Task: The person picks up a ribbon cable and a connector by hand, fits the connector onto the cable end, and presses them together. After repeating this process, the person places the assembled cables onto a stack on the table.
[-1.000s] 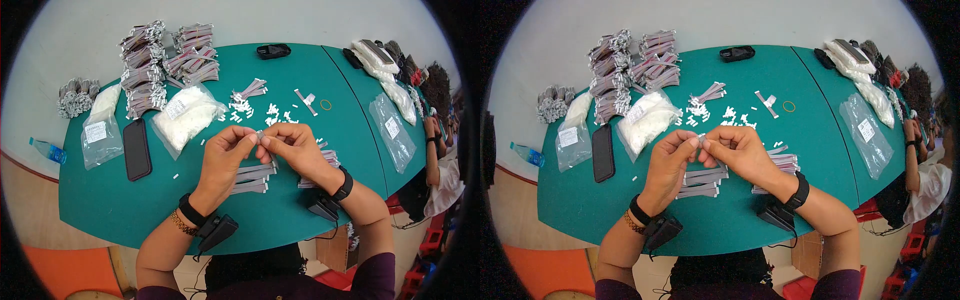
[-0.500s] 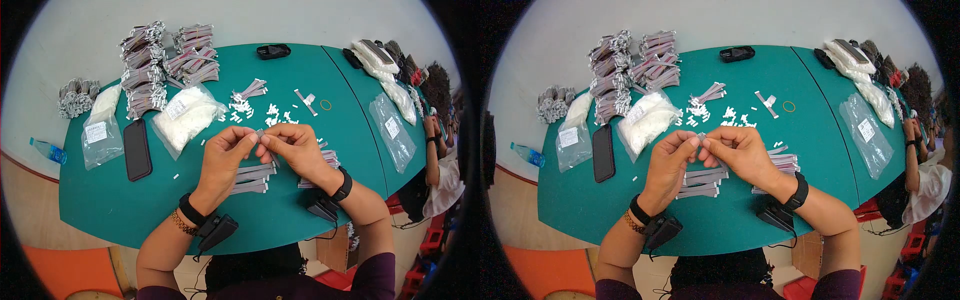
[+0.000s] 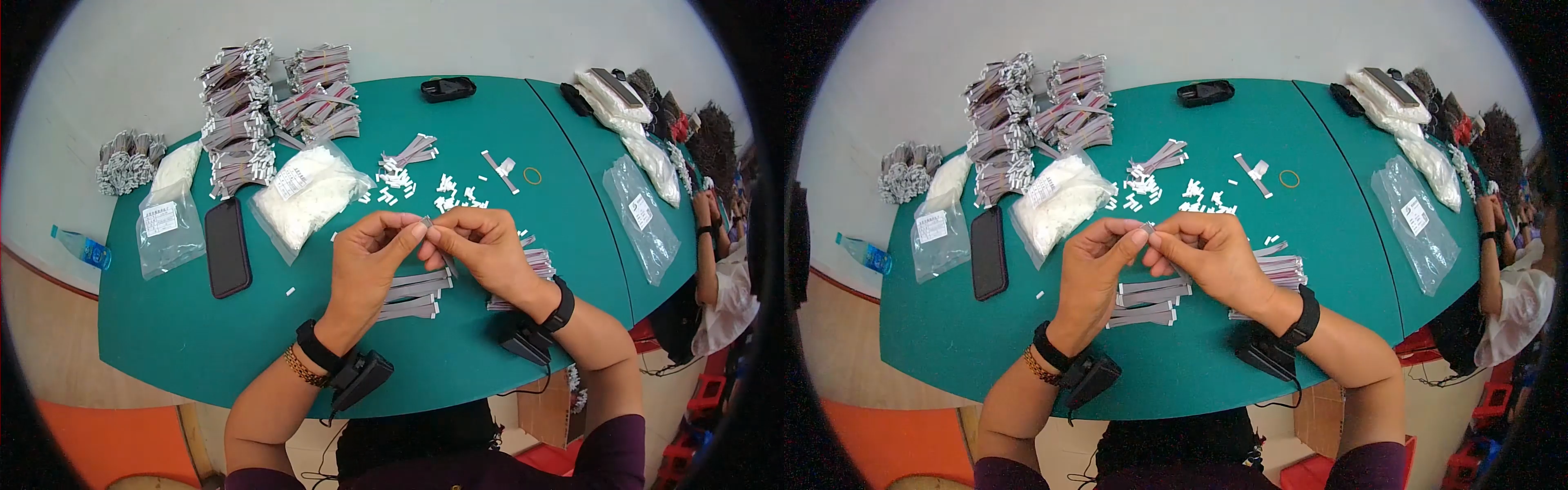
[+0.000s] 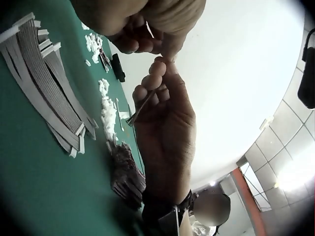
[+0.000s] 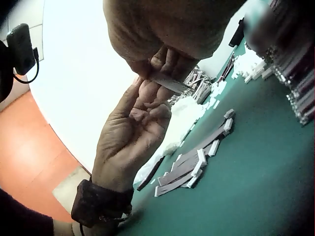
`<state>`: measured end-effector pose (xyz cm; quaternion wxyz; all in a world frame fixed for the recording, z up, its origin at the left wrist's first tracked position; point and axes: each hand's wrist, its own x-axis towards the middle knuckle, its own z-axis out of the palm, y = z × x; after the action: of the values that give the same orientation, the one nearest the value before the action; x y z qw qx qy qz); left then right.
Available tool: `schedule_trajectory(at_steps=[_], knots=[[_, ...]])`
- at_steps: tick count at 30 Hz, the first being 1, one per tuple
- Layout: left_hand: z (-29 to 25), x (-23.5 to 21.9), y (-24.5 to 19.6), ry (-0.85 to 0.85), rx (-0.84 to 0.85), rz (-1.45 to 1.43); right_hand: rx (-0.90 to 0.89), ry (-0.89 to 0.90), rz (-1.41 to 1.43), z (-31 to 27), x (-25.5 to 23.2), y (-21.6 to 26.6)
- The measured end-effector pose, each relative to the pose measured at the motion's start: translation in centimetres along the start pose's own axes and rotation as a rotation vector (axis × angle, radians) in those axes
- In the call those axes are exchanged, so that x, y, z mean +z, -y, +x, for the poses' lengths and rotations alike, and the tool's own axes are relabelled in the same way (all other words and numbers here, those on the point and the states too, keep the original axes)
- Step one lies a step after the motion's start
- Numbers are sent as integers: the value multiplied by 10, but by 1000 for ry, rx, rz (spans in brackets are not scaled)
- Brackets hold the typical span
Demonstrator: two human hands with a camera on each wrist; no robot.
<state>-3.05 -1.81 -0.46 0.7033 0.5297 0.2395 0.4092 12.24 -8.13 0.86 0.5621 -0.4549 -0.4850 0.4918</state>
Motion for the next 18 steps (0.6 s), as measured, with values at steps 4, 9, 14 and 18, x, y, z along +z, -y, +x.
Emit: schedule_trajectory(at_steps=[4, 9, 14, 18], knots=[[1, 1, -2, -1, -25, -25, -1, 10, -16, 0, 1, 0], [2, -2, -1, 29, -31, -47, -4, 16, -20, -1, 0, 0], [1, -1, -1, 37, -19, -15, -9, 7, -27, -2, 2, -2], [1, -2, 1, 11, -101, -90, -46, -1, -40, -4, 4, -4]])
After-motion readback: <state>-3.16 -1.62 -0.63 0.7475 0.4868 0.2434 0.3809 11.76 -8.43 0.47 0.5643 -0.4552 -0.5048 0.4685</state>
